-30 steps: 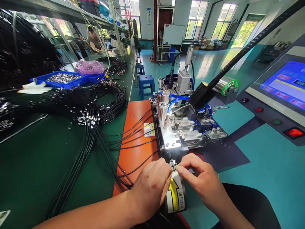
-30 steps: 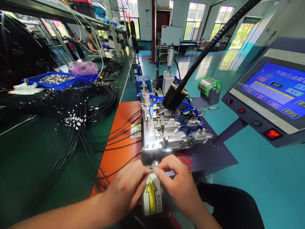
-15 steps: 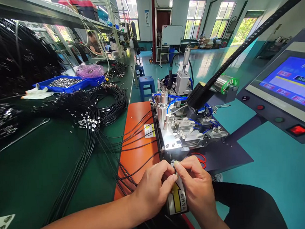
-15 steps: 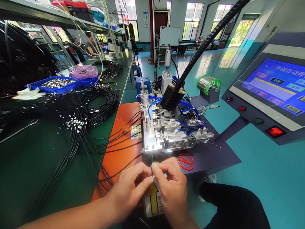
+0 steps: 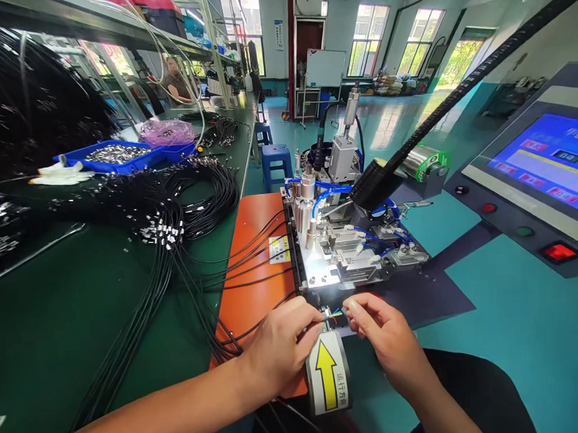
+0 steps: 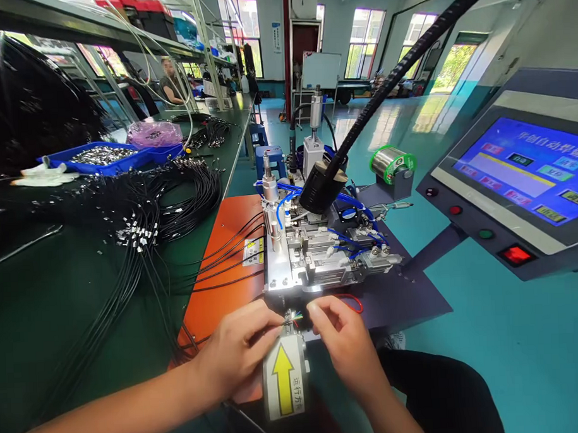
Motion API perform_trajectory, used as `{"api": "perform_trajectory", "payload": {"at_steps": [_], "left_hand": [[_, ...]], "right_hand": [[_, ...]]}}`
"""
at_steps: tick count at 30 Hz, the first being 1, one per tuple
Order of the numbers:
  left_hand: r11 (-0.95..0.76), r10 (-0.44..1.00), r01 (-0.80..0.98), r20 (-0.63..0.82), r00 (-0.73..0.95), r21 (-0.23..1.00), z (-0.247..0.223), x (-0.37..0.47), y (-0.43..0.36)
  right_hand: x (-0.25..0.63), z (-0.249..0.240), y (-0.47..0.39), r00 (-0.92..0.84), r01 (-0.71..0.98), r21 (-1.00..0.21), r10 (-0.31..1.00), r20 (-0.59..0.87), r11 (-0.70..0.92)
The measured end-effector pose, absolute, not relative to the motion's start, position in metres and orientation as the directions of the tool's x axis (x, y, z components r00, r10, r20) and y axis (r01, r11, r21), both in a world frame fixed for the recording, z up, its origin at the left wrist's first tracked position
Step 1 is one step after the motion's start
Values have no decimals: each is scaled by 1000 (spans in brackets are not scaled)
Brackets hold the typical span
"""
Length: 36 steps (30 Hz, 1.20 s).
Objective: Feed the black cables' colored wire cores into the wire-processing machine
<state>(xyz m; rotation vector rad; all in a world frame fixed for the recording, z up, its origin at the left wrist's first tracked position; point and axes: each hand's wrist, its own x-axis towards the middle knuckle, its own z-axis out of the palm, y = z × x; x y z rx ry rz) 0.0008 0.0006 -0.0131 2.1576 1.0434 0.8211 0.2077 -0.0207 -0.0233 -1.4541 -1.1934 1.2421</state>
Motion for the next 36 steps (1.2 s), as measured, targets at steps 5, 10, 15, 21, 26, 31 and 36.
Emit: {"api": "perform_trajectory", "payload": {"at_steps": [5,10,15,21,26,31,36], "left_hand": [[-525,817,463,271,509,714,-15,1,0],[-524,820,475,267,506,707,-14,1,1],[-536,815,486,274,510,690,-18,1,1],[-592,785,491,319,531,639,-26,0,2],[-605,773,493,312,552,625,-26,0,2],[-620,767,484,348,539,617,-28,-1,3],[-621,770,502,351,532,602,-29,-1,3]], "right_hand": [[202,-18,-18,-46,177,-978,992,-121,-111],[198,-15,-16,-72,219,-973,993,-91,-73],[197,-20,-16,-66,247,-967,995,-80,-61],[192,-39,-18,-7,245,-966,996,-93,-88],[189,-48,-17,24,214,-971,994,-108,-111],[187,-51,-17,29,200,-973,993,-111,-114],[187,-54,-16,34,176,-976,992,-123,-127]]}}
